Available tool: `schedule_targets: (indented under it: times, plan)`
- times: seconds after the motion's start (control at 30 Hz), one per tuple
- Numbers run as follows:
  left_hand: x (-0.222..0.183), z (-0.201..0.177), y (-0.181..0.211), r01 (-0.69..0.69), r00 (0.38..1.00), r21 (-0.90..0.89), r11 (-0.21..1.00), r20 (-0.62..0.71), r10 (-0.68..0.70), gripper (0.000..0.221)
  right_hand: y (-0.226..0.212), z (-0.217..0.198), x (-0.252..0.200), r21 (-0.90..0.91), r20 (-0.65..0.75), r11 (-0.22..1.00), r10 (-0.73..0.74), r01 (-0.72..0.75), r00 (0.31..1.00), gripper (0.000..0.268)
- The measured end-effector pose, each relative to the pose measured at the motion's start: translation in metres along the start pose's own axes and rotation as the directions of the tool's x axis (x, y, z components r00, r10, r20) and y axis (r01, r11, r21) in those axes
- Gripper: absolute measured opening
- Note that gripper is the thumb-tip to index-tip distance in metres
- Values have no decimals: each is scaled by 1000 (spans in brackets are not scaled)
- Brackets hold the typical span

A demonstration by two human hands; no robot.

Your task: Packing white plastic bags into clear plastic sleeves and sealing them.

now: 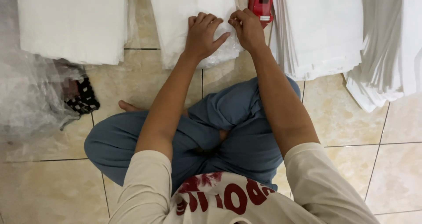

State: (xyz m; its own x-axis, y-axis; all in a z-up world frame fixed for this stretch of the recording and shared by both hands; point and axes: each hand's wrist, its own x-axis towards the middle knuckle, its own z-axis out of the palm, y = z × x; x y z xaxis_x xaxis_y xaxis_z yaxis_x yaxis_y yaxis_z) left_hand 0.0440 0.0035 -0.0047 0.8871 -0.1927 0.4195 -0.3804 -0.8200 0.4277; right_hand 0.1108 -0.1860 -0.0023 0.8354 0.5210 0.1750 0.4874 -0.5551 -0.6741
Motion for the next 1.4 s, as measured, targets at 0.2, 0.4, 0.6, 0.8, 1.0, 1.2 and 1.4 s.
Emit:
schedule_targets:
  times: [0.2,0.4,0.6,0.8,1.0,1.2,1.4]
  plan:
    - [-4,16,10,119,987,38,992,101,-123,46,3,4,-3,33,-14,998,46,-45,999,9]
    - [-8,24,11,150,982,126,981,94,-162,28,7,10,-1,-16,-7,992,125,-125,992,11]
    - [-9,27,14,196,979,142,970,24,-201,20,11,19,0,-88,-19,978,190,-191,982,11]
    - [-16,23,15,95,987,109,989,-140,-79,24,2,19,4,-161,-32,947,276,-277,961,32]
    - [-14,14,17,20,996,169,985,-85,-6,22,-15,17,12,-112,-67,844,521,-525,851,48]
    - [-15,18,15,43,998,181,983,-46,-35,22,-21,13,21,-143,-28,787,603,-600,797,57]
    - [-12,15,15,153,987,42,987,37,-154,24,24,29,25,-61,93,828,560,-557,823,73]
